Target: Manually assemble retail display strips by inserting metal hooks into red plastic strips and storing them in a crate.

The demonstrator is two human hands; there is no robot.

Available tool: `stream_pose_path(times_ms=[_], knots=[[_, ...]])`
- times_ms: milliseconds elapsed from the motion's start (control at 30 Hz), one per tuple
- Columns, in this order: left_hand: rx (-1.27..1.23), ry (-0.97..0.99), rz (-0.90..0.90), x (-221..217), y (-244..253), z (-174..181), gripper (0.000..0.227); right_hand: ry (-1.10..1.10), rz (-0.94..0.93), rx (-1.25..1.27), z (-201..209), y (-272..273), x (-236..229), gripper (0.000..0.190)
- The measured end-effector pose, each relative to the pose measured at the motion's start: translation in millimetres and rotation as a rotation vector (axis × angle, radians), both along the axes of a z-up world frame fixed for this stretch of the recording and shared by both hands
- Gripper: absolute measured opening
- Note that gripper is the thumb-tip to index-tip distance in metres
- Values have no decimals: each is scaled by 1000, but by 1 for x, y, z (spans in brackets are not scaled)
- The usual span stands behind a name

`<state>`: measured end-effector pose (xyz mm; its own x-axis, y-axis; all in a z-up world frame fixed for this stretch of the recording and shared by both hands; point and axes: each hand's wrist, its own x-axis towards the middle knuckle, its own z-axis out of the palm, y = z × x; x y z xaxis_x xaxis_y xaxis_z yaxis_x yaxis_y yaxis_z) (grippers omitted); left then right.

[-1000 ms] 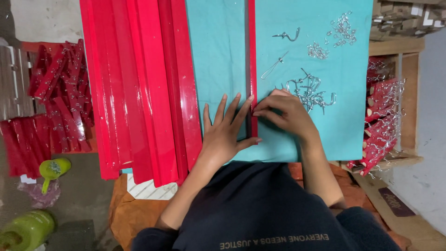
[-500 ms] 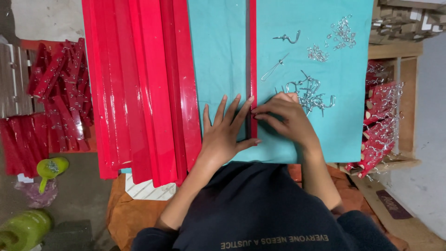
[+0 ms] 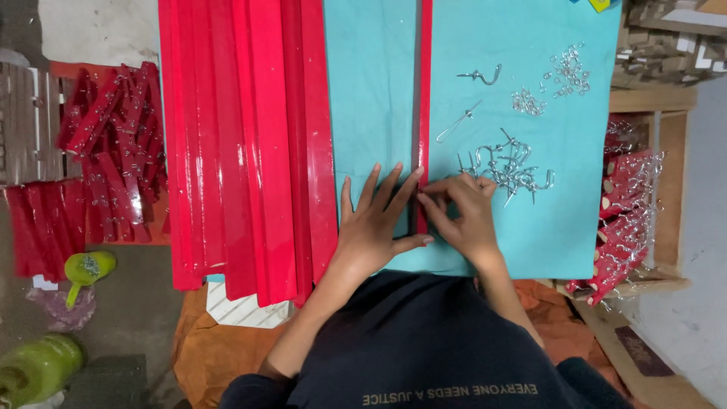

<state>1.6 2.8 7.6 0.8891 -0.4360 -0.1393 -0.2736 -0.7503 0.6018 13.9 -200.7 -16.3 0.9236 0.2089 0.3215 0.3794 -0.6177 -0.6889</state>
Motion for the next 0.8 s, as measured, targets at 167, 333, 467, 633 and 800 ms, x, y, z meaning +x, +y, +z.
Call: stream_pose_path(times_ms=[167,333,467,633,800], knots=[[2,9,0,-1,-3,-4,105,70,261,-17,25,-26,22,17],[25,-29,-5,-2,-2,-6,106,-12,325,-108,29,-25,36,14],[36,-78,6,-2,-2,-8,104,-90,218,-165,10,-18,26,16],[52,-109,18,-3,-2,-4,107,-167,-18,-159,-16,-4,1,18],[5,-109,16,1,0,-3,105,68,189,-40,22,-10,14,17]])
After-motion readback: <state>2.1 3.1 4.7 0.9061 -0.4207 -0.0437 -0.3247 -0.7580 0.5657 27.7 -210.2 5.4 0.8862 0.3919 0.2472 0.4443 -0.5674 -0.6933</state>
